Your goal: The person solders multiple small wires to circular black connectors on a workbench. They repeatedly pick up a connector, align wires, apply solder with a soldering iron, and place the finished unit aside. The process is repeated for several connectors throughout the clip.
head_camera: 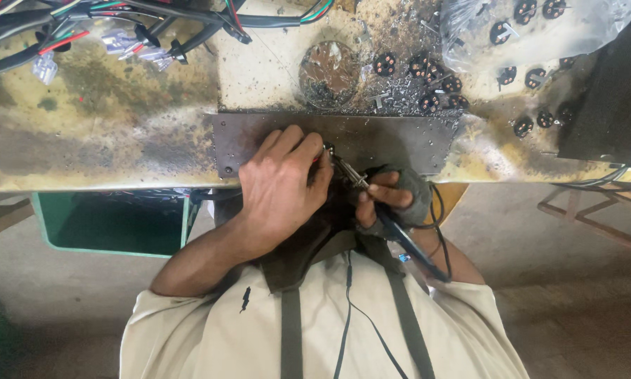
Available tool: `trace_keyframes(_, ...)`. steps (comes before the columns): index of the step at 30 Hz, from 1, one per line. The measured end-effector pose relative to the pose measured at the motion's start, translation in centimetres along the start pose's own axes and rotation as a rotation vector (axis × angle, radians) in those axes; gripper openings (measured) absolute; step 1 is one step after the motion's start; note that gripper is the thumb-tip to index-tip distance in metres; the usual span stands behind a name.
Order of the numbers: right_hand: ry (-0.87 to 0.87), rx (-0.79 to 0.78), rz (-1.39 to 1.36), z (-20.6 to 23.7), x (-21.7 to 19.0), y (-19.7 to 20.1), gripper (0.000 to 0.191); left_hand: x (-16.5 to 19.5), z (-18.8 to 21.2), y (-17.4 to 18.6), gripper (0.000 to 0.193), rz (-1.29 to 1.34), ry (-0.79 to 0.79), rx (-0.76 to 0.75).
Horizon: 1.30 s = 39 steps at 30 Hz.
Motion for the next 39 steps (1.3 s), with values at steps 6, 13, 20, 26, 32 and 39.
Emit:
trace_keyframes(6, 0.046, 0.025, 0.002, 1.4, 0.6, 0.6, 0.023, 0.0, 0.0, 0.0, 0.012, -0.013, -0.015, 0.018)
trace_keyframes(13, -0.096, 0.069, -0.142, -1.0, -0.1, 0.2, 0.024, -0.1, 0.2, 0.0, 0.013, -0.01, -0.01, 0.001)
trace_keyframes(20, -0.164, 0.099, 0.438, -6.7, 3.4, 5.8, 0.03, 0.0, 0.1, 0.0, 0.014, -0.04, -0.049, 0.049)
trace_keyframes(26, -0.335, 0.184, -0.074, -10.2, 5.0, 4.8, 0.026, 0.0, 0.0, -0.3, 0.014, -0.046, -0.038, 0.052)
trace_keyframes(32, -0.261, -0.292, 0.196, -11.9, -0.5, 4.9, 0.034, -0.2, 0.0, -0.2, 0.015, -0.033, -0.042, 0.014)
trace_keyframes(39, -0.065, -0.695, 0.777, -11.8, -1.2, 3.4, 0.027, 0.1, -0.2, 0.0, 0.014, -0.043, -0.053, 0.026)
Point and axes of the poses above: each hand's wrist, its own z-axis away from the middle knuckle, its own y-axis out of the back of the hand, x = y × z, the point moved 4 cm from there along -z, towards the middle knuckle, and after that the axes turned 7 degrees about y, right-handed, at the moved point
